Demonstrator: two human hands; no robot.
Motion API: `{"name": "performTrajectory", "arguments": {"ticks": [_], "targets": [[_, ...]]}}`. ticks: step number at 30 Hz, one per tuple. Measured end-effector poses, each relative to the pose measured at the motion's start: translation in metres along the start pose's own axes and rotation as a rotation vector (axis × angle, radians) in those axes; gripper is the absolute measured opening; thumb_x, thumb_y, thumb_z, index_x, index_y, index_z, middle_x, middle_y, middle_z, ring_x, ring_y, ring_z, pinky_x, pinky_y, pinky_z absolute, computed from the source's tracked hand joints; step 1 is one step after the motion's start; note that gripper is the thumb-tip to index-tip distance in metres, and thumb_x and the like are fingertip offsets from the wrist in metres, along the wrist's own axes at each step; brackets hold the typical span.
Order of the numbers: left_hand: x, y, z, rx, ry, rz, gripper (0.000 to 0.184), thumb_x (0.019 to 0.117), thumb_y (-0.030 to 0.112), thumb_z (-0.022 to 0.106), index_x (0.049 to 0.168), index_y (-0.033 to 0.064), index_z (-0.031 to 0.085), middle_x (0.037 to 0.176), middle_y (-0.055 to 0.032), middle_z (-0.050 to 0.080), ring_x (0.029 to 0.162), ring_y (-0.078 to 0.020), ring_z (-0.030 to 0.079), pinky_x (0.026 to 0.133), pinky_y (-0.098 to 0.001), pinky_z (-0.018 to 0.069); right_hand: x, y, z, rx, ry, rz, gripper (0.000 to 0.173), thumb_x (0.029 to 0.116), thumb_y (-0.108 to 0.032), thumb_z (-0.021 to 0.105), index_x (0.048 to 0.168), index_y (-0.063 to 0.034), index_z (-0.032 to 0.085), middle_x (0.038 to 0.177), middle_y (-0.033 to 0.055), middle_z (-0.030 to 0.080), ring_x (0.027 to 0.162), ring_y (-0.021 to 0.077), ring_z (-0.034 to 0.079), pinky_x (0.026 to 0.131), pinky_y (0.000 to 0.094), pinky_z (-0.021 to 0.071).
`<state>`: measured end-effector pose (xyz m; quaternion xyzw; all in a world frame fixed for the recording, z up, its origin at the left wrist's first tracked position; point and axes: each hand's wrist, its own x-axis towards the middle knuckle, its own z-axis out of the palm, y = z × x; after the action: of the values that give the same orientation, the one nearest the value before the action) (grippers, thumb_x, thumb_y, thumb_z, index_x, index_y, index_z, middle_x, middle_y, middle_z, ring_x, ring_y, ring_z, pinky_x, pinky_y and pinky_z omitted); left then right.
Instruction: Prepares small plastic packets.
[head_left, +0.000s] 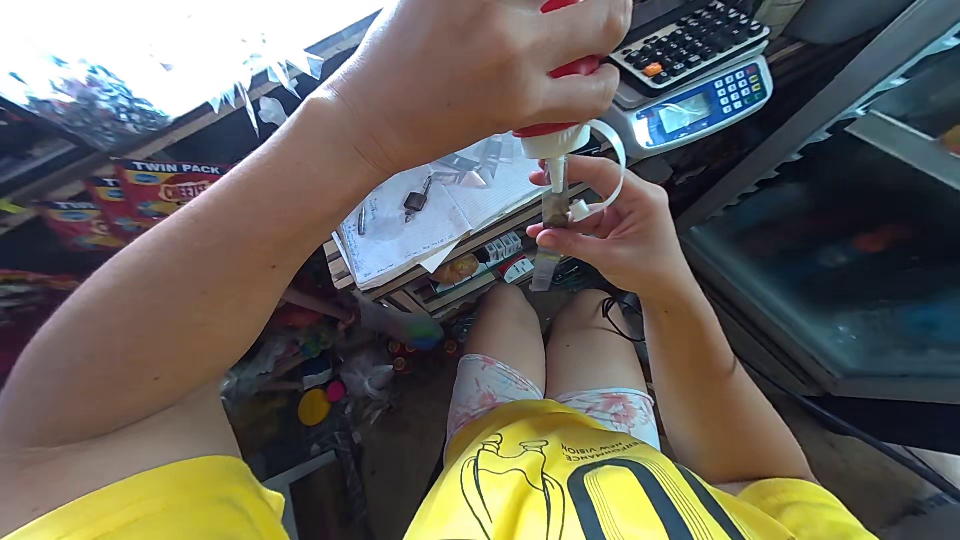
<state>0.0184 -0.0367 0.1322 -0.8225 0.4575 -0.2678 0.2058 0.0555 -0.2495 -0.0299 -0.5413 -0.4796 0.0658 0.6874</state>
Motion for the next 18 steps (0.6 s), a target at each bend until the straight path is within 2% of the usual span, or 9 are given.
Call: {"name": "performTrajectory", "arguments": {"ticks": [3, 6, 12, 16, 18], "targets": [[-0.0004, 0.0011, -0.0007, -0.009, 0.012, -0.018, 0.036, 0.1021, -0.005, 0.047, 0.127, 0.0099, 0.068, 0.129, -0.0133, 0.067, 0.126, -0.0334, 0.059, 0.091, -0.0405, 0.0506, 0.0000, 0.0008, 0.0013, 0.018, 0.003, 0.015, 0.057, 0.0865, 0.004, 0.077, 0.138, -0.0026, 0.054, 0.138, 0.0096, 0.062, 0.094, 0.0198, 0.076, 0.076, 0.0310, 0.0675], [-0.0007, 0.0000, 0.0001, -0.026, -0.001, -0.019, 0.038, 0.1030, -0.004, 0.046, 0.131, 0.0111, 0.067, 0.132, -0.0137, 0.066, 0.130, -0.0345, 0.058, 0.096, -0.0415, 0.0508, -0.0003, 0.0012, 0.0009, 0.014, 0.011, 0.015, 0.058, 0.0857, 0.005, 0.077, 0.139, -0.0026, 0.054, 0.138, 0.0102, 0.061, 0.096, 0.0203, 0.076, 0.077, 0.0318, 0.0673], [-0.0006, 0.0005, 0.0023, -0.018, 0.038, -0.011, 0.033, 0.1023, -0.004, 0.048, 0.123, 0.0099, 0.070, 0.124, -0.0143, 0.068, 0.124, -0.0332, 0.059, 0.088, -0.0403, 0.0501, -0.0007, 0.0006, 0.0007, 0.026, 0.002, 0.024, 0.056, 0.0865, 0.005, 0.076, 0.138, -0.0031, 0.055, 0.138, 0.0105, 0.062, 0.093, 0.0206, 0.076, 0.076, 0.0312, 0.0675], [-0.0009, -0.0005, 0.0034, -0.023, 0.018, 0.002, 0.037, 0.1030, -0.004, 0.046, 0.129, 0.0101, 0.067, 0.129, -0.0146, 0.066, 0.129, -0.0344, 0.057, 0.095, -0.0416, 0.0500, -0.0007, 0.0001, -0.0009, 0.011, -0.001, 0.009, 0.056, 0.0862, 0.005, 0.077, 0.138, -0.0020, 0.055, 0.137, 0.0112, 0.062, 0.095, 0.0208, 0.076, 0.077, 0.0316, 0.0674], [-0.0006, -0.0005, 0.0032, -0.022, 0.013, -0.003, 0.037, 0.1028, -0.004, 0.046, 0.130, 0.0103, 0.067, 0.130, -0.0143, 0.066, 0.128, -0.0340, 0.057, 0.093, -0.0413, 0.0502, -0.0005, -0.0006, -0.0010, 0.015, 0.000, 0.006, 0.055, 0.0861, 0.005, 0.077, 0.137, -0.0017, 0.056, 0.137, 0.0116, 0.062, 0.095, 0.0212, 0.076, 0.078, 0.0317, 0.0674]]}}
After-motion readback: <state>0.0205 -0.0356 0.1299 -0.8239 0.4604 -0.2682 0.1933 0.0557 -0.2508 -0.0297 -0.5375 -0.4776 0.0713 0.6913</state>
